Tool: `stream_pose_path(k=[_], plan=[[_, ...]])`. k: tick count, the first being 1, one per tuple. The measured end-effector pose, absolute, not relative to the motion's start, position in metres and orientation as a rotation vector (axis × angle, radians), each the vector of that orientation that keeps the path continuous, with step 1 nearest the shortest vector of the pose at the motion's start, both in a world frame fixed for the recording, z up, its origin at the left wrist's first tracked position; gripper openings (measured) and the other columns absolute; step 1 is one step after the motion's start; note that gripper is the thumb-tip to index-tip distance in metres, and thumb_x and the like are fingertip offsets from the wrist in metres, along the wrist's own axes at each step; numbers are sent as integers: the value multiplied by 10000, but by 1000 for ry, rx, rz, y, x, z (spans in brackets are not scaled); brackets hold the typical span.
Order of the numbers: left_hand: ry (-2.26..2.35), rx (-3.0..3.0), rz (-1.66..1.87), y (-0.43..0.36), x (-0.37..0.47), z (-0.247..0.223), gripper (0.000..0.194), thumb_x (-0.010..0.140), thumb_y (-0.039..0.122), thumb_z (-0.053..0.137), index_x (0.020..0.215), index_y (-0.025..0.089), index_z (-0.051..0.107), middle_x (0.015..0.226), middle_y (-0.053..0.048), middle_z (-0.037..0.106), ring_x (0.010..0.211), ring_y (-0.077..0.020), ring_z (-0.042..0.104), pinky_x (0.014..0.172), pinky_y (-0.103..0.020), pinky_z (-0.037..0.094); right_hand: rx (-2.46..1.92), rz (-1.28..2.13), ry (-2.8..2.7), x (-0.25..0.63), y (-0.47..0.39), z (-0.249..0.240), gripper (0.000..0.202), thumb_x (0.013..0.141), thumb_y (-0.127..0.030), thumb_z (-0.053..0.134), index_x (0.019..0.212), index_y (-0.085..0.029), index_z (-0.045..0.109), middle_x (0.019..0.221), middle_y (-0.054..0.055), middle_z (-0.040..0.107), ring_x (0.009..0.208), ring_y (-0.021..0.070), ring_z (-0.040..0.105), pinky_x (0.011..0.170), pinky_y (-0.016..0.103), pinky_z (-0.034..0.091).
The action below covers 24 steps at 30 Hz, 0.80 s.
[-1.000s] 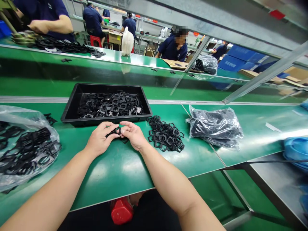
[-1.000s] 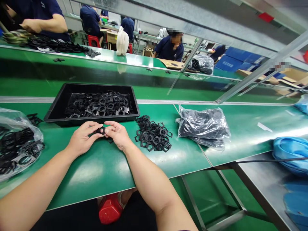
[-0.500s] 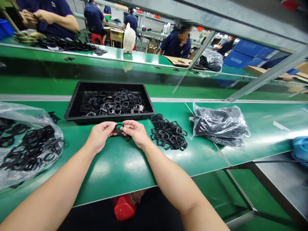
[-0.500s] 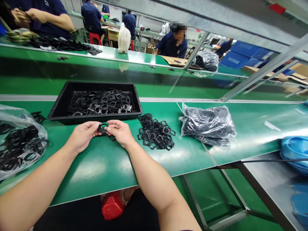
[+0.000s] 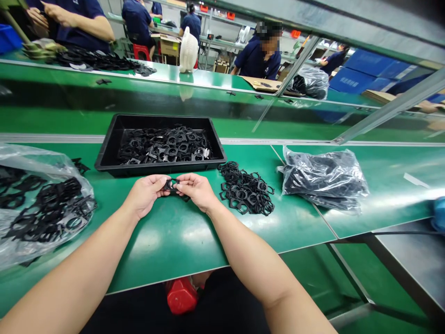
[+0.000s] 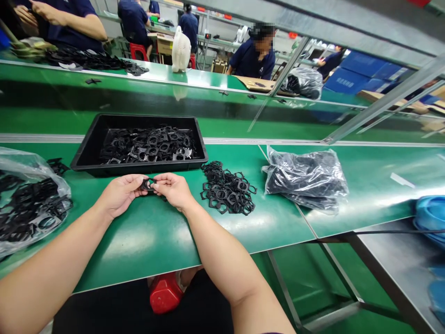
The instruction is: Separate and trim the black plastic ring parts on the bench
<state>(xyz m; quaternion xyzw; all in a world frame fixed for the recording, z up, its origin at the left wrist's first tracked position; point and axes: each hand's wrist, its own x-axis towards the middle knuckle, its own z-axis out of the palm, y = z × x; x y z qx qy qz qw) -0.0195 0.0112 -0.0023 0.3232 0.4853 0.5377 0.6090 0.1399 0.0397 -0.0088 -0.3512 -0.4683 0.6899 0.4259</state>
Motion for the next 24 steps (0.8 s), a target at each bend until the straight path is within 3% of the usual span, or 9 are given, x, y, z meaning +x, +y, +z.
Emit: stream_pose_path(k=[7, 14, 24], plan=[[1120, 761, 1178, 11, -21, -2, 295, 625, 357, 752, 774, 114, 674, 689, -29, 634, 594, -111, 550, 581, -265, 450, -889, 1730, -1162, 139, 40, -11, 358, 521, -281, 812, 810, -148, 646, 631, -15, 657, 551, 90, 594, 544, 221, 471], [1076, 790, 1187, 12, -23, -4, 265, 658, 355, 734, 764, 126, 654, 717, -28, 645, 686, -134, 587, 685, -289, 470, -883, 1763, -1180, 140, 40, -11, 349, 537, -273, 804, 817, -144, 641, 614, -22, 647, 541, 85, 593, 550, 220, 474], [1160, 786, 1291, 11, -16, -2, 342, 606, 291, 781, 871, 125, 642, 697, -15, 657, 608, -108, 588, 578, -240, 472, -868, 1785, -1155, 141, 40, -7, 334, 559, -279, 804, 810, -139, 633, 591, -23, 642, 524, 84, 599, 512, 194, 471]])
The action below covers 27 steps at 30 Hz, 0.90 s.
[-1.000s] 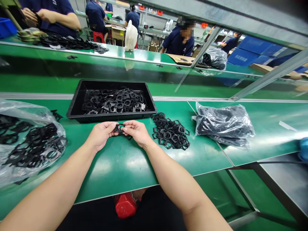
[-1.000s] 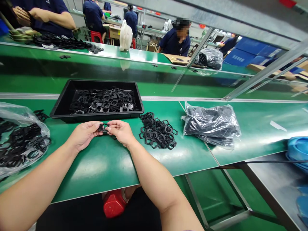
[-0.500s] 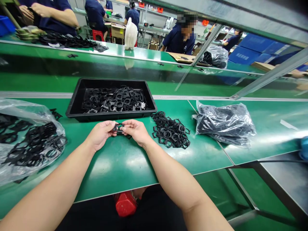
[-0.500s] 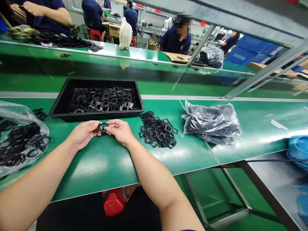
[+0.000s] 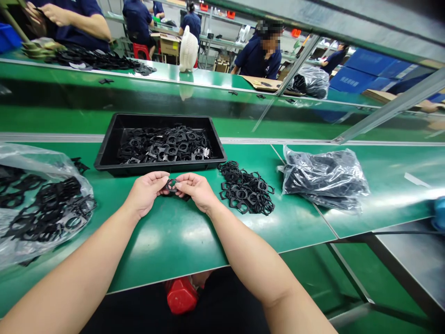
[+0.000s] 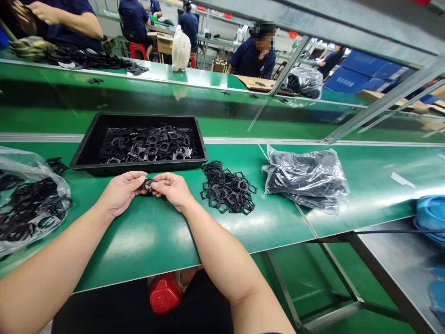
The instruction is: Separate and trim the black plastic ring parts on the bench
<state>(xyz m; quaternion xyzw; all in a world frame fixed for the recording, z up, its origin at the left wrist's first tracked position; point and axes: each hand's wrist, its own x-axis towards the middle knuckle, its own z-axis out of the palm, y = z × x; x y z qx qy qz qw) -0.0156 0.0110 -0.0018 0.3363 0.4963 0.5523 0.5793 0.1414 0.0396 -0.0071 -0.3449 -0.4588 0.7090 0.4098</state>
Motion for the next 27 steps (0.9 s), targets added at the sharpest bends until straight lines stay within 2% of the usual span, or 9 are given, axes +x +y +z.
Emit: stream_pose_path(k=[3, 7, 12, 16, 21, 27], plan=[[1190, 825, 1272, 9, -13, 1, 394, 579, 262, 797, 913, 125, 639, 750, -20, 665, 594, -101, 591, 530, -217, 469, -803, 1849, -1087, 143, 40, -5, 358, 576, -288, 802, 870, -158, 644, 641, -21, 660, 550, 88, 615, 518, 196, 485], [1106, 820, 1142, 8, -17, 3, 379, 617, 252, 778, 944, 121, 639, 733, -28, 660, 569, -87, 582, 496, -185, 461, -727, 1880, -1140, 144, 39, -6, 339, 611, -323, 784, 886, -160, 674, 689, -3, 675, 612, 101, 635, 576, 220, 507], [1012, 852, 993, 6, -19, 4, 278, 735, 357, 692, 870, 118, 652, 727, -35, 637, 519, -74, 549, 419, -165, 425, -854, 1594, -1362, 142, 38, -10, 267, 656, -378, 747, 771, -151, 669, 605, -16, 630, 501, 72, 539, 483, 197, 422], [948, 839, 943, 4, -18, 4, 375, 814, 473, 567, 879, 114, 656, 811, -81, 662, 559, -115, 594, 455, -215, 470, -918, 1398, -1488, 142, 39, -12, 270, 751, -429, 652, 781, -160, 652, 619, -11, 619, 530, 83, 531, 514, 211, 417], [918, 842, 941, 2, -19, 4, 293, 776, 391, 648, 862, 111, 664, 779, -71, 672, 577, -123, 614, 498, -217, 484, -902, 931, -1684, 145, 37, -8, 130, 738, -306, 685, 758, -179, 672, 761, 13, 624, 700, 111, 570, 631, 232, 455], [875, 820, 919, 1, -18, 6, 301, 775, 394, 648, 850, 103, 676, 769, -77, 674, 614, -147, 633, 533, -244, 504, -814, 758, -1770, 147, 32, -5, 75, 781, -255, 656, 805, -189, 683, 753, 20, 619, 680, 109, 560, 624, 239, 471]])
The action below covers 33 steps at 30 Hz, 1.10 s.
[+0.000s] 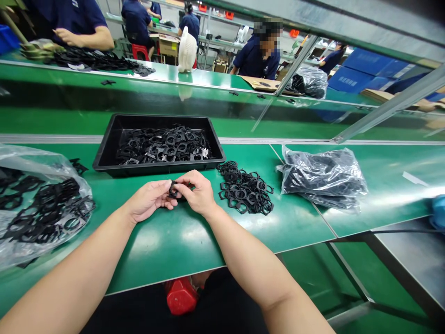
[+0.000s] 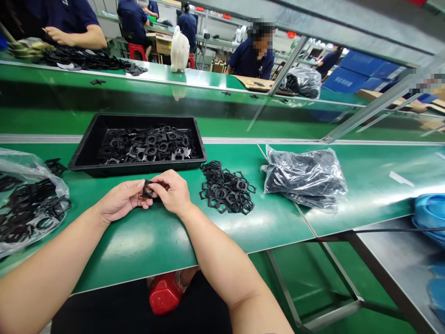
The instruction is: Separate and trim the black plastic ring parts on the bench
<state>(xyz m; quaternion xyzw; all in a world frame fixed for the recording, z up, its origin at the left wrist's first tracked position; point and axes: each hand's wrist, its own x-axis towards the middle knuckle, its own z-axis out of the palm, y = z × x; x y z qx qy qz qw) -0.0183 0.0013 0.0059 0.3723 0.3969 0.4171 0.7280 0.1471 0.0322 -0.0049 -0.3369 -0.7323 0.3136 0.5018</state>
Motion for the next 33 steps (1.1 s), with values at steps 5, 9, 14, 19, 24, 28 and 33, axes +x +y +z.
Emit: stream_pose_path(k=[5, 9, 14, 19, 24, 28, 33], plan=[[862, 774, 957, 3, -19, 3, 284, 785, 363, 648, 901, 108, 692, 815, -87, 691, 709, -152, 642, 672, -282, 546, -809, 731, -1816, 147, 30, -7, 108, 776, -272, 667, 839, -190, 698, 703, 6, 589, 634, 103, 536, 618, 240, 464], [853, 745, 972, 4, -21, -1, 294, 800, 372, 629, 904, 105, 697, 794, -87, 689, 708, -146, 629, 688, -288, 552, -798, 704, -1982, 147, 30, -7, 92, 769, -259, 680, 827, -202, 724, 655, -4, 575, 656, 109, 532, 635, 237, 440], [845, 729, 961, 5, -21, -2, 284, 801, 361, 630, 885, 98, 699, 782, -86, 684, 689, -143, 626, 676, -282, 552, -837, 701, -2054, 148, 31, -5, 89, 791, -253, 658, 812, -201, 727, 669, -1, 582, 679, 111, 534, 645, 231, 424], [836, 726, 944, 5, -22, -3, 270, 800, 341, 634, 898, 97, 696, 794, -86, 681, 691, -142, 626, 673, -281, 553, -881, 692, -2124, 148, 30, -3, 96, 801, -254, 647, 824, -201, 724, 676, 1, 574, 693, 116, 528, 652, 230, 412], [859, 735, 915, 6, -22, -2, 262, 797, 337, 638, 868, 92, 696, 758, -89, 679, 652, -141, 626, 641, -271, 549, -900, 672, -2159, 148, 29, -3, 95, 812, -235, 631, 817, -206, 721, 685, 2, 565, 690, 117, 525, 651, 234, 405], [856, 726, 919, 4, -22, 1, 250, 795, 326, 640, 874, 96, 698, 763, -91, 685, 651, -146, 628, 642, -277, 549, -870, 706, -2061, 148, 28, -4, 70, 787, -253, 661, 811, -211, 711, 672, -8, 564, 667, 109, 530, 646, 228, 421], [848, 743, 897, 1, -22, 4, 272, 781, 353, 652, 870, 101, 701, 809, -107, 695, 678, -166, 642, 643, -294, 549, -877, 660, -1851, 149, 28, -3, 116, 782, -310, 665, 833, -209, 693, 712, 2, 580, 658, 106, 539, 646, 235, 457]])
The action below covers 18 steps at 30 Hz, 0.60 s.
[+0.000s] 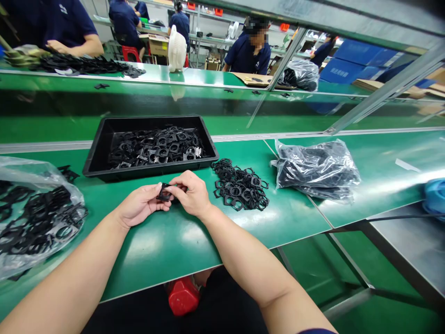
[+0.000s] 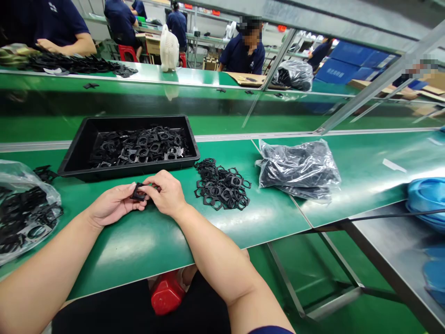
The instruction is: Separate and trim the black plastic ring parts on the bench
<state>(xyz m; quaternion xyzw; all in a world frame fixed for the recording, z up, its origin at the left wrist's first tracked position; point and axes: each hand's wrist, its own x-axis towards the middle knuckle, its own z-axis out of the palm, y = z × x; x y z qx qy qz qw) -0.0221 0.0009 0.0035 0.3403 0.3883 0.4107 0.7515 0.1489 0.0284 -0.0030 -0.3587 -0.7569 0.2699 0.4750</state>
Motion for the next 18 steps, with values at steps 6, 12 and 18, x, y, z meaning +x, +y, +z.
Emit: stream_pose_path(k=[6, 12, 18], plan=[[844, 770, 880, 0, -23, 2, 273, 769, 369, 662, 833, 106, 700, 804, -101, 692, 679, -168, 642, 652, -299, 546, -772, 582, -1833, 148, 29, -4, 65, 798, -250, 650, 789, -208, 698, 751, 15, 607, 720, 111, 570, 681, 232, 469], [843, 794, 879, -1, -22, 4, 296, 761, 384, 668, 842, 102, 701, 795, -100, 687, 680, -160, 634, 657, -290, 539, -780, 598, -1885, 150, 28, -2, 71, 803, -249, 639, 762, -209, 682, 756, 18, 587, 747, 121, 565, 702, 240, 470], [862, 849, 876, 0, -21, 4, 300, 763, 389, 666, 837, 100, 697, 772, -90, 676, 675, -149, 617, 663, -278, 524, -754, 617, -1919, 152, 28, 1, 92, 823, -250, 605, 767, -203, 662, 785, 25, 574, 779, 126, 561, 721, 245, 470]])
